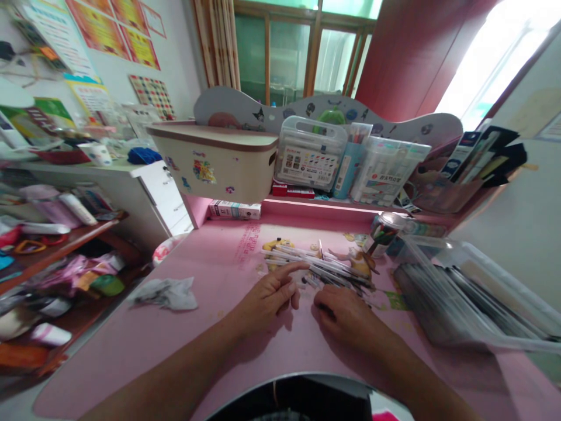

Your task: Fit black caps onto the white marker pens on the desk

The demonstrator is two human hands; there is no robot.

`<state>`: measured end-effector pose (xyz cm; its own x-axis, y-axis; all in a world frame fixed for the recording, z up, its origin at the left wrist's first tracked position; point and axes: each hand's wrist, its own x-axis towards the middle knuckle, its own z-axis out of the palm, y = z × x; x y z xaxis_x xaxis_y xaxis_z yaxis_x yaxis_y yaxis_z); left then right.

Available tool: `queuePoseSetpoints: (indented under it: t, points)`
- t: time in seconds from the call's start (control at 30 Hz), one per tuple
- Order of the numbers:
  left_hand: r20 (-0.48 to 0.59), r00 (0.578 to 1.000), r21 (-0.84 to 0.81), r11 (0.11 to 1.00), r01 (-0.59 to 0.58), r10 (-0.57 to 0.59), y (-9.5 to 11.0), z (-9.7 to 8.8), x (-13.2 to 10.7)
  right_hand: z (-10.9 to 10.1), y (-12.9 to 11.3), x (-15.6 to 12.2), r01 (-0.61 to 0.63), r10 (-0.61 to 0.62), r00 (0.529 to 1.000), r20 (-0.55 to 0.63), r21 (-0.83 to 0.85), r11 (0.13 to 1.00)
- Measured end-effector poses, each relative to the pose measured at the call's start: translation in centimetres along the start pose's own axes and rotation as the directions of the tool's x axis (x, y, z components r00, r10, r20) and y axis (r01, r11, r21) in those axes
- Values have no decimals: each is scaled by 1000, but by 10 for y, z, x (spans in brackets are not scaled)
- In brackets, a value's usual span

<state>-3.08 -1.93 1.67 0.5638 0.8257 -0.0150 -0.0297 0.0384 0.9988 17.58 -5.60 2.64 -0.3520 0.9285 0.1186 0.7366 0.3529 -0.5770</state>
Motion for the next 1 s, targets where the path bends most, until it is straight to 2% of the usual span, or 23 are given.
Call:
queuePoseSetpoints:
  t: [0.1,0.23,0.3,0.37,0.6,0.8,1.0]
  points:
    - [0,1000,67,998,-5,5,1,4,-2,-7,1,4,-39,62,995,-79,263,964]
    - [33,999,291,956,-18,9,9,11,-6,-11,5,10,-159,262,963,-68,641,751]
    - [31,1000,411,911,-18,5,13,14,-7,-10,7,12,-162,289,956,-47,738,655]
    - [54,998,481,876,-34,10,15,15,-7,-7,8,13,-138,273,961,-44,778,613]
    - [56,998,563,825,-42,12,15,15,-6,-3,8,9,-132,250,966,-63,714,688]
    - [25,995,658,748,-87,94,6,13,-7,-6,2,7,-68,173,970,-171,494,867]
    - [87,988,723,675,-149,126,4,14,-7,-6,5,9,-48,102,986,-129,371,927]
